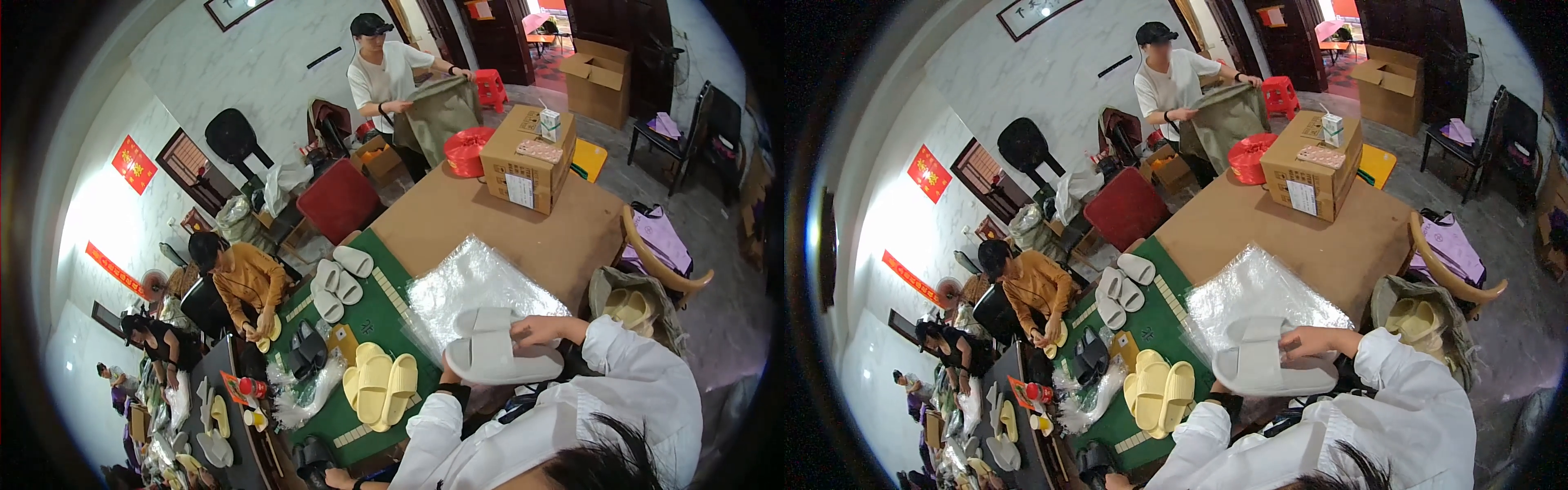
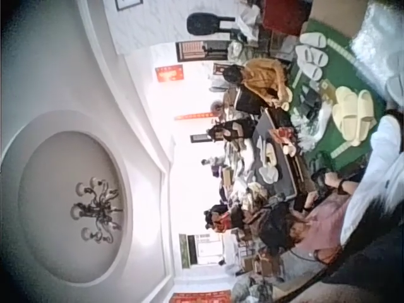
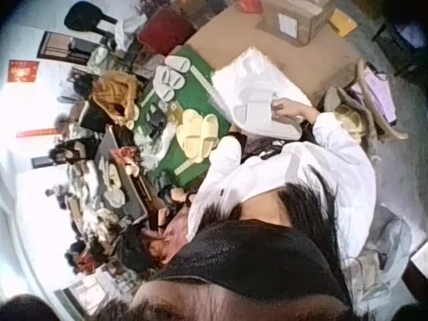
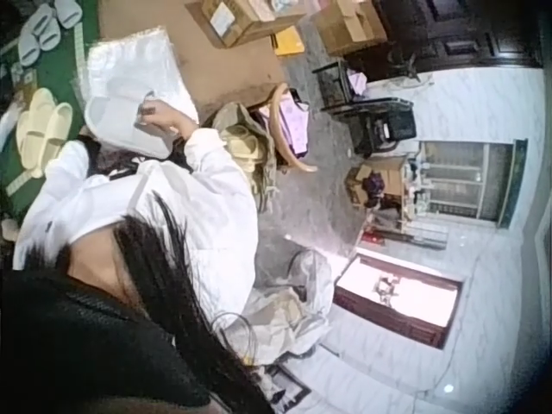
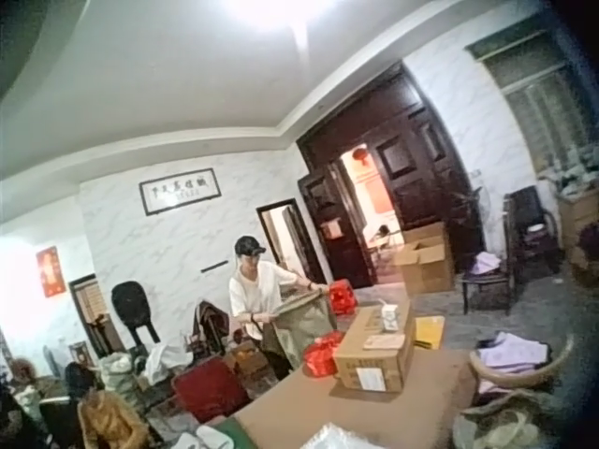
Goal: Packing yellow and grey sandals into plastic bags and placing them into a larger transport sack in a manufacturing facility.
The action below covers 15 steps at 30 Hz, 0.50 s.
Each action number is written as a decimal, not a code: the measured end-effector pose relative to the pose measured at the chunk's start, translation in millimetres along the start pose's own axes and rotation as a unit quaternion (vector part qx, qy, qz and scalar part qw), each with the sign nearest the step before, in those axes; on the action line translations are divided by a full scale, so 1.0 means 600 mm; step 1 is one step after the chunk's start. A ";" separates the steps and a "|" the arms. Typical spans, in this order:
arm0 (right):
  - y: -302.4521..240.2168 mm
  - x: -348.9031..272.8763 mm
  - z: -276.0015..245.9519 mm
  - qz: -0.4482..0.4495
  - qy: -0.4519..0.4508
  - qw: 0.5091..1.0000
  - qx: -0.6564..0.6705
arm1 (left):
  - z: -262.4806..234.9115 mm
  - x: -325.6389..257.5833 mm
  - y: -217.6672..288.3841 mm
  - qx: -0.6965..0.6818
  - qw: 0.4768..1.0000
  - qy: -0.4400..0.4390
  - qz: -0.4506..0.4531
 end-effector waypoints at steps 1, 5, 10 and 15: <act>0.001 0.005 0.011 -0.015 -0.032 0.999 0.033 | -0.014 0.006 0.002 0.184 0.981 -0.037 0.049; 0.020 0.030 0.035 -0.004 -0.103 0.993 0.062 | -0.014 0.063 0.060 0.428 0.899 -0.089 -0.024; 0.053 0.015 0.024 0.014 -0.037 0.997 0.072 | 0.056 0.043 0.143 0.512 0.853 -0.106 -0.007; 0.087 0.012 0.029 0.049 -0.035 0.996 0.072 | 0.038 0.043 0.106 0.327 0.939 -0.005 -0.105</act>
Point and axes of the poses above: each hand's wrist, its own x-axis towards the middle knuckle, its own z-axis out of the palm, y = z × x, the point moved 2 cm from there along x, towards the middle knuckle, and after that the axes turned 2 degrees about z, right-handed, at the moved point
